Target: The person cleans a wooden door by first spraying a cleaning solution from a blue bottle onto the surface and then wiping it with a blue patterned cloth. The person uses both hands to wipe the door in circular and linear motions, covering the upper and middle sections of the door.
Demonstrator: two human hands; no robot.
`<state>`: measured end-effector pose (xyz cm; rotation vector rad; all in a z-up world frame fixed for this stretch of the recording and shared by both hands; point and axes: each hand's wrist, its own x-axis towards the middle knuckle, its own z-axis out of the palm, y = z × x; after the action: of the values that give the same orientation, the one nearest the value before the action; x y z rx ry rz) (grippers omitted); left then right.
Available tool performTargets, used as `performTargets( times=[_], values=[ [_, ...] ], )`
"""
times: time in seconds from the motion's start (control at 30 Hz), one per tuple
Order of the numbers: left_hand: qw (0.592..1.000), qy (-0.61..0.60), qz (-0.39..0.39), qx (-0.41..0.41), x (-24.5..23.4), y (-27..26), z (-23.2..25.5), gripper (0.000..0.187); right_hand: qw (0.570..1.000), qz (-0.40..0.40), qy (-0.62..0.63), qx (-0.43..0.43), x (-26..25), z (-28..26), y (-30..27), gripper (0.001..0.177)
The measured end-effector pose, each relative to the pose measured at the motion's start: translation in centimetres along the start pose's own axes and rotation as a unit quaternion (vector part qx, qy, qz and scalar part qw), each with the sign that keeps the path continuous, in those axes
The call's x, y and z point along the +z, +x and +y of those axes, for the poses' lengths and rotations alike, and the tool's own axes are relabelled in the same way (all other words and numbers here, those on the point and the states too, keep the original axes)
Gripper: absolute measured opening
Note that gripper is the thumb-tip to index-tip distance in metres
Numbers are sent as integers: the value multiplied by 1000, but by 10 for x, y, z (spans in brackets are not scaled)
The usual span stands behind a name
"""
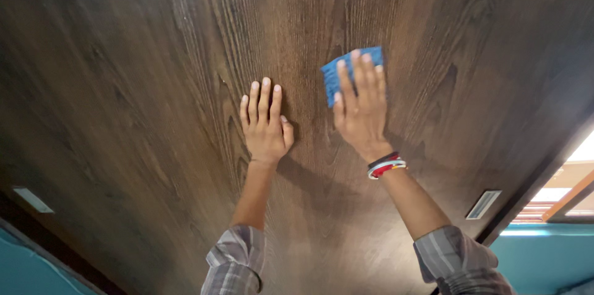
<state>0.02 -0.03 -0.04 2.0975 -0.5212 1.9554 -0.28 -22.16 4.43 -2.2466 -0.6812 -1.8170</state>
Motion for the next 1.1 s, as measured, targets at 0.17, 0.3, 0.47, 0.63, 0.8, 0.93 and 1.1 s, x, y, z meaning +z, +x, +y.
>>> performTargets(
  times=[0.17,0.3,0.47,0.63,0.8,0.93,1.1],
  values=[
    [1000,3,14,3,3,0,-1,57,991,65,-14,117,-3,15,4,56],
    [1000,3,9,2,3,-1,-1,57,975,115,-21,189,-12,19,5,56],
    [1000,-2,16,4,4,-2,-1,57,968,141,-14,205,-1,11,12,57],
    [1000,1,19,3,3,-2,0,57,978,137,-6,157,18,-15,33,56],
    [999,-4,28,-22,2,-3,0,57,993,77,41,80,16,-48,33,53],
    [996,-2,57,-70,3,-2,2,64,997,22,57,38,22,-66,26,54],
    [982,35,92,-164,6,-2,6,64,995,-24,93,-19,26,-78,12,55]
  ],
)
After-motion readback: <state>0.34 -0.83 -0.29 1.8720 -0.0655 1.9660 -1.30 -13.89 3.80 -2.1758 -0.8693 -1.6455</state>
